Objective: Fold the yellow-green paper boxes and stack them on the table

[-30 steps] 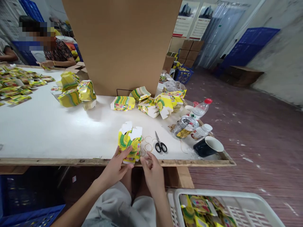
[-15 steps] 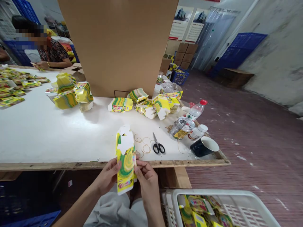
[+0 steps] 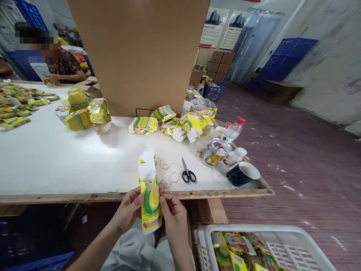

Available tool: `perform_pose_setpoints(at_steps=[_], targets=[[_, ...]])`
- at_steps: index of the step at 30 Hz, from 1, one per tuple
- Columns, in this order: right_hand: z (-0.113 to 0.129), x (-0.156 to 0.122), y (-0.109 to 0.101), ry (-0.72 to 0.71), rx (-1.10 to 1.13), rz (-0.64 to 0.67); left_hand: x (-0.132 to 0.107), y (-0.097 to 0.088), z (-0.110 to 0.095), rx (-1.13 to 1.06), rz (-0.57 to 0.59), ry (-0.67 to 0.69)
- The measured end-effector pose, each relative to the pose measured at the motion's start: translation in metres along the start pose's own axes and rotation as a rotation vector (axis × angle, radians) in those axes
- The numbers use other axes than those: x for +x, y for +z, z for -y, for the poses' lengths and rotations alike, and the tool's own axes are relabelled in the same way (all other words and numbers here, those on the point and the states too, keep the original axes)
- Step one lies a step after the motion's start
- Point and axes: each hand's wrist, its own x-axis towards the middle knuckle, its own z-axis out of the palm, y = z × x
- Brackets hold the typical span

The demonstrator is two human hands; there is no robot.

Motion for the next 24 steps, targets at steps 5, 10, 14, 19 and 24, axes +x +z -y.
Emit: perform_pose_setpoints(at_steps=[5,10,14,19,24], targets=[[0.004,-0.005,0.004,-0.033,-0.180,0.037,0.005,0.000,0.006,0.122,-0.132,0.020],[0.001,-0.005,0.000,-0.119,-0.261,-0.050,0.002,0.003,0.006,0.245,-0.189,0.103],[0.006,-0.005,-0.007,-0.167,-0.250,0.007,-0.007,0.004,-0.004,0.348,-0.092,0.118],[0.020,-0.007,-0.020,-0.144,-0.227,0.187,-0.013,-0.001,-0.017,0.369,0.109,-0.030],[0.031,-0.004,-0.028,-0.185,-0.370,0.193,-0.016,-0.002,-0.015,0.198,0.226,-0.149]])
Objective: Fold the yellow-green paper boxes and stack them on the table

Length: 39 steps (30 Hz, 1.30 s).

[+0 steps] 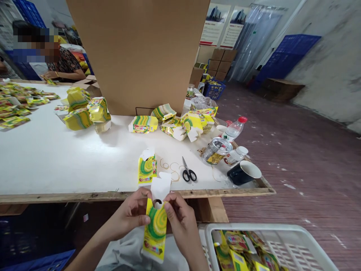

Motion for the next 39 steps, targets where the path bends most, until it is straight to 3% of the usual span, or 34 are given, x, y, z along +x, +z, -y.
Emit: perform_pose_setpoints(at_steps=[6,10,12,15,19,22,28,32,34,36,39], targets=[[-0.006,0.001,0.002,-0.032,-0.016,-0.142,-0.001,0.003,0.004,0.017,-0.041,-0.003],[-0.006,0.001,-0.001,-0.052,-0.038,-0.257,0.002,-0.002,0.006,0.191,-0.062,0.046],[-0.001,0.003,-0.005,-0.069,-0.094,-0.250,0.004,-0.006,0.009,0.329,-0.148,0.099],[0.003,0.005,-0.005,0.037,-0.070,-0.121,0.006,-0.009,0.014,0.440,-0.208,0.143],[-0.005,0.008,0.003,0.115,-0.148,-0.006,0.004,-0.006,0.012,0.401,-0.144,0.144],[-0.010,0.009,0.011,0.070,-0.240,-0.052,0.004,-0.004,0.006,0.310,-0.105,0.099],[-0.004,0.007,0.017,0.005,-0.277,-0.035,0.007,-0.004,0.001,0.119,-0.155,0.022],[-0.003,0.007,0.017,-0.050,-0.325,-0.137,0.008,0.006,0.004,0.144,-0.147,0.045],[-0.003,0.003,0.006,-0.073,-0.323,-0.153,0.009,0.012,0.003,0.208,-0.100,0.059],[-0.001,-0.008,-0.022,-0.078,-0.401,-0.145,0.011,0.012,-0.001,0.317,-0.080,0.094],[0.002,-0.034,-0.090,-0.074,-0.803,-0.221,0.018,-0.005,-0.006,0.659,-0.263,0.232]])
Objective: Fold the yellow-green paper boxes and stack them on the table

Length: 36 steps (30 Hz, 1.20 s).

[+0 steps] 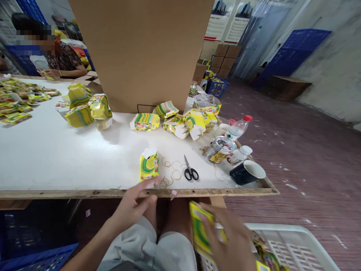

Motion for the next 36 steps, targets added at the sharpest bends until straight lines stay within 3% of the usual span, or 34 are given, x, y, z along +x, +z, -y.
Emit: perform_pose_setpoints(at_steps=[2,3,5,7,9,11,14,17,19,22,25,28,34,36], targets=[[-0.029,-0.007,-0.029,0.068,-0.254,-0.164,0.010,-0.012,0.013,0.250,-0.171,0.087],[-0.037,-0.009,-0.036,0.093,-0.260,-0.178,0.014,-0.016,0.021,0.316,-0.198,0.100],[-0.038,-0.005,-0.028,0.122,-0.123,-0.123,0.020,-0.017,0.035,0.351,-0.161,0.099],[-0.019,0.008,0.008,0.147,0.129,-0.040,0.021,-0.011,0.044,0.353,-0.100,0.114],[0.009,0.028,0.056,0.245,0.388,-0.012,0.018,-0.004,0.046,0.363,-0.064,0.137],[0.034,0.049,0.099,0.315,0.560,-0.040,0.014,-0.001,0.045,0.372,-0.048,0.148],[0.056,0.070,0.132,0.303,0.685,-0.042,0.008,-0.003,0.038,0.320,-0.048,0.149],[0.059,0.068,0.127,0.304,0.800,-0.055,0.004,-0.006,0.032,0.115,-0.201,0.108],[0.060,0.056,0.116,0.309,0.865,-0.044,0.002,-0.004,0.028,-0.151,-0.280,0.050],[0.065,0.035,0.104,0.342,1.024,0.041,0.002,0.007,0.022,-0.608,-0.160,-0.114],[0.072,0.023,0.103,0.393,1.201,0.119,0.001,0.016,0.012,-0.859,0.021,-0.235],[0.078,0.020,0.103,0.396,1.235,0.130,-0.002,0.019,0.002,-0.900,0.038,-0.218],[0.086,0.016,0.100,0.351,1.052,0.136,-0.003,0.023,0.008,-0.793,-0.174,-0.234],[0.086,0.014,0.102,0.352,1.007,0.100,-0.002,0.027,0.011,-0.726,-0.187,-0.220]])
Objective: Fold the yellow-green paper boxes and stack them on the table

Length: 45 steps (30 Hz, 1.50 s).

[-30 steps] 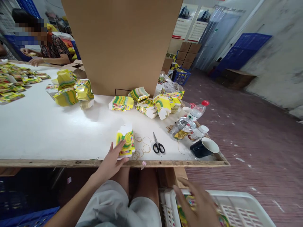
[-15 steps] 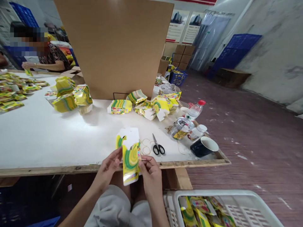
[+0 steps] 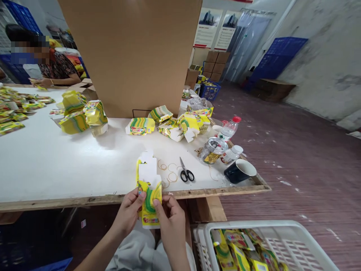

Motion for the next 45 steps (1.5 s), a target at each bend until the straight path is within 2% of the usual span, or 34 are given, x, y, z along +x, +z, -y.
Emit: perform_pose_setpoints(at_steps=[4,6,8,11,14,19,22,25,27,33,35,39,42,45], targets=[[-0.005,0.000,-0.002,-0.081,-0.089,-0.100,-0.001,0.002,0.002,0.153,0.012,0.076],[-0.004,0.000,-0.005,-0.131,-0.119,-0.090,-0.003,0.001,-0.003,0.214,0.013,0.118],[-0.002,0.001,-0.009,-0.167,-0.121,-0.031,-0.006,-0.003,-0.009,0.263,0.084,0.118],[0.004,0.002,-0.017,-0.176,-0.105,0.095,-0.009,-0.010,-0.020,0.314,0.230,0.057],[0.012,0.004,-0.025,-0.169,-0.118,0.182,-0.011,-0.015,-0.026,0.278,0.315,-0.041],[0.017,0.009,-0.033,-0.178,-0.175,0.193,-0.013,-0.016,-0.024,0.153,0.394,-0.150],[0.013,0.011,-0.032,-0.241,-0.187,0.131,-0.012,-0.016,-0.022,0.130,0.407,-0.168],[0.010,0.011,-0.032,-0.288,-0.198,-0.016,-0.010,-0.017,-0.022,0.167,0.399,-0.173],[0.011,0.010,-0.035,-0.293,-0.231,-0.070,-0.009,-0.016,-0.021,0.203,0.375,-0.159],[0.027,0.009,-0.040,-0.370,-0.409,-0.029,-0.008,-0.012,-0.017,0.324,0.256,-0.063],[0.028,0.010,-0.038,-0.300,-0.471,-0.016,-0.009,-0.010,-0.015,0.364,0.243,-0.034],[0.024,0.011,-0.029,-0.090,-0.466,0.064,-0.010,-0.010,-0.015,0.395,0.279,-0.009],[0.022,0.010,-0.025,-0.104,-0.489,0.058,-0.011,-0.009,-0.019,0.351,0.335,-0.045],[0.022,0.008,-0.025,-0.153,-0.576,0.027,-0.010,-0.007,-0.024,0.307,0.324,-0.092]])
